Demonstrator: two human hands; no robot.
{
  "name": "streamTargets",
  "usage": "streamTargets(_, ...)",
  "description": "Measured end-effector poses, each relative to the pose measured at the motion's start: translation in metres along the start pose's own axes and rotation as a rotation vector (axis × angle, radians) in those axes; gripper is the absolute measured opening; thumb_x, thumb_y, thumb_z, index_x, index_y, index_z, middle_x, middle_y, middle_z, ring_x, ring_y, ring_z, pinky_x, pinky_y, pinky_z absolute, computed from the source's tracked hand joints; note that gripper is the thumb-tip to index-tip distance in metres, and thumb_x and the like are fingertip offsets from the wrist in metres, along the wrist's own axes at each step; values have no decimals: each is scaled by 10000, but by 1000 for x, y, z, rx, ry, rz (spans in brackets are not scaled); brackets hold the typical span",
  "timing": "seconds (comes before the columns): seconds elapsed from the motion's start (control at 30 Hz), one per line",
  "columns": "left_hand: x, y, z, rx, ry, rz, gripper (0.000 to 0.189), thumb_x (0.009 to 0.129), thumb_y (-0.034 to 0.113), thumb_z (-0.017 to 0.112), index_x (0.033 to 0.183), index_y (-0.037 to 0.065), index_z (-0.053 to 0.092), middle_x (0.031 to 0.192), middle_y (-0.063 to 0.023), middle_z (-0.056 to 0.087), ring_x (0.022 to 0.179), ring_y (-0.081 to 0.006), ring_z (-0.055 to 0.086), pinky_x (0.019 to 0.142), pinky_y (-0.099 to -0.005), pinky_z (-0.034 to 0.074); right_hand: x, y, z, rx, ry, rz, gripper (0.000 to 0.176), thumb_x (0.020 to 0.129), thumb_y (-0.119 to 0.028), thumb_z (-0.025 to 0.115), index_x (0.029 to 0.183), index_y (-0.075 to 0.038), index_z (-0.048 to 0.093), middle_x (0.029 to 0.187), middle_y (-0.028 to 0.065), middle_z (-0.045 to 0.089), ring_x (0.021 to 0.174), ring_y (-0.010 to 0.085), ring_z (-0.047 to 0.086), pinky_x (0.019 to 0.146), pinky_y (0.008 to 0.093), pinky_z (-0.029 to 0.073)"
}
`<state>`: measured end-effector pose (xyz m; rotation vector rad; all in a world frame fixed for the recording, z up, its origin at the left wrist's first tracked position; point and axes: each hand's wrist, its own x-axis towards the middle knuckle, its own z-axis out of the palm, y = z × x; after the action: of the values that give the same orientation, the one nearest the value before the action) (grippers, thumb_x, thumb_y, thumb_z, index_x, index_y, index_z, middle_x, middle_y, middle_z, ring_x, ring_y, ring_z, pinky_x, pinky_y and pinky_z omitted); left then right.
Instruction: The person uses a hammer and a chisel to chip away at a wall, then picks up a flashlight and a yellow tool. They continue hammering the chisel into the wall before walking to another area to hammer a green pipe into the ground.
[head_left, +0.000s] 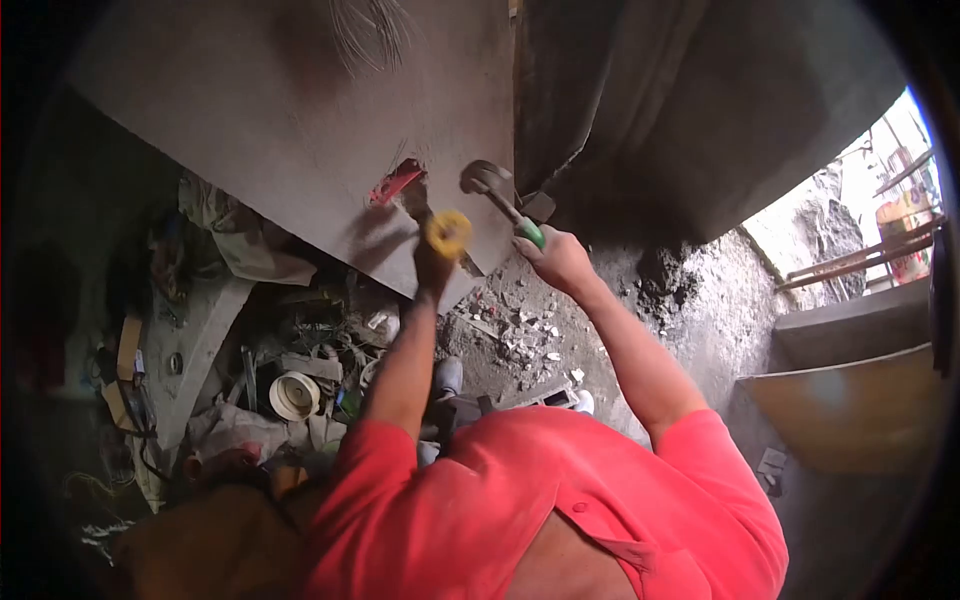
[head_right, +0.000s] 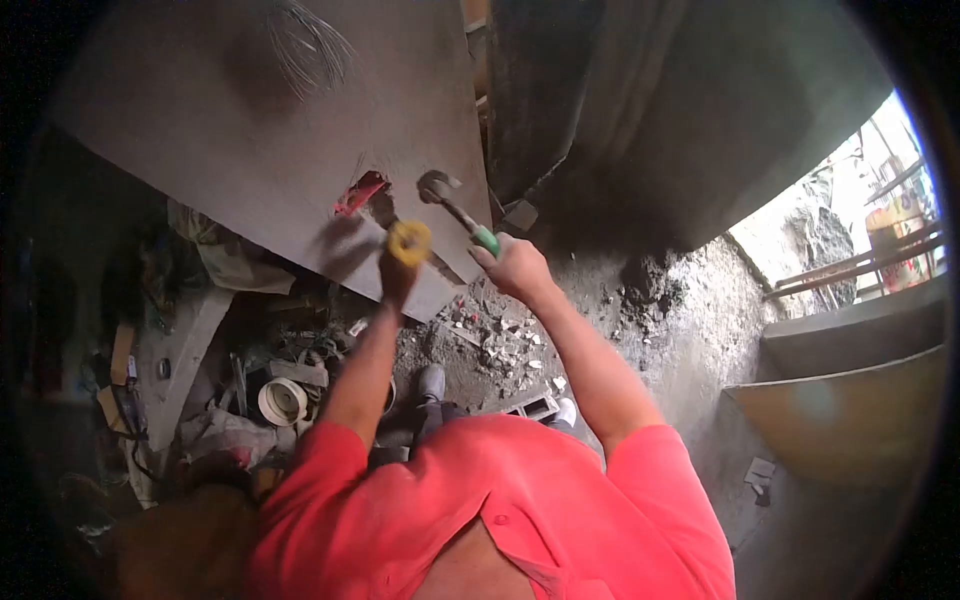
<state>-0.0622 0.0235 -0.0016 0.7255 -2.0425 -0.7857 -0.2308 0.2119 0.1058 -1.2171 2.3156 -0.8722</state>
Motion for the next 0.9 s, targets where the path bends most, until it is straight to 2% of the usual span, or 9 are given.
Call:
streamTargets(0.13, -107, -8, 38, 165, -234, 306, 281, 894, 124, 651, 1150, 29, 586, 1111, -192, 644, 1094, -381, 615, 905, -427, 517, -44, 31, 6, 288, 66, 111, 533, 900, -501, 604, 966, 26, 648, 858, 286, 663, 863, 445, 659, 764, 482, 510)
streamTargets(0.2, -124, -11, 41, -26, -315, -184, 333, 879, 174, 679, 1154, 17, 577, 1081, -208, 654, 1066, -403, 621, 874, -442, 521, -61, 73, 19, 212, 57, 165, 504, 914, -478, 596, 982, 19, 641, 798, 263, 653, 791, 414, 661, 721, 474, 504)
streamTargets(0.37, -79, -46, 30, 102, -246, -169, 477, 786, 281, 800, 1123, 5, 606, 1036, -227, 673, 979, -430, 637, 812, -450, 521, -96, 142, 40, 66, 44, 225, 476, 938, -464, 579, 922, 9, 632, 633, 185, 610, 576, 294, 627, 584, 443, 491)
streamTargets(0.43, -27, 4, 0, -231, -216, -395, 361, 811, 186, 773, 1096, 9, 638, 952, -113, 720, 870, -229, 693, 763, -357, 527, -101, 153, 42, 129, 7, 283, 483, 941, -470, 576, 888, 7, 622, 618, 156, 602, 547, 259, 613, 553, 421, 486)
streamTargets(0.5, 18, 18, -23, -388, -262, -267, 329, 831, 139, 744, 1112, 8, 630, 990, -66, 708, 902, -144, 659, 784, -313, 525, -99, 143, 32, 195, -34, 356, 500, 949, -479, 575, 812, 2, 591, 585, 79, 568, 486, 176, 568, 482, 363, 466)
streamTargets(0.6, 69, 22, -42, -269, -386, -242, 386, 807, 169, 781, 1103, -9, 609, 1022, -131, 697, 949, -228, 672, 833, -342, 525, -94, 140, 31, 244, 22, 303, 503, 946, -478, 582, 814, 7, 592, 584, 76, 565, 499, 177, 570, 497, 362, 472)
streamTargets(0.73, 87, 15, -27, 125, -280, 164, 403, 799, 162, 767, 1115, -3, 581, 1010, -159, 673, 947, -339, 669, 834, -417, 529, -89, 128, 9, 314, 81, 235, 492, 937, -478, 599, 845, 5, 605, 602, 66, 570, 517, 152, 569, 511, 352, 473)
streamTargets(0.77, 78, 25, -25, 241, -321, 129, 394, 807, 152, 749, 1128, 3, 576, 1017, -171, 666, 957, -363, 659, 834, -434, 525, -93, 126, -9, 274, 17, 305, 540, 902, -511, 602, 975, 22, 651, 828, 282, 664, 833, 440, 662, 750, 490, 496)
streamTargets(0.9, 20, 37, 1, 419, -408, 229, 350, 830, 150, 704, 1132, 24, 581, 1017, -193, 654, 961, -403, 639, 807, -472, 524, -133, 187, -48, 40, 6, 315, 564, 894, -547, 589, 1009, 0, 667, 882, 311, 655, 892, 461, 643, 791, 525, 492)
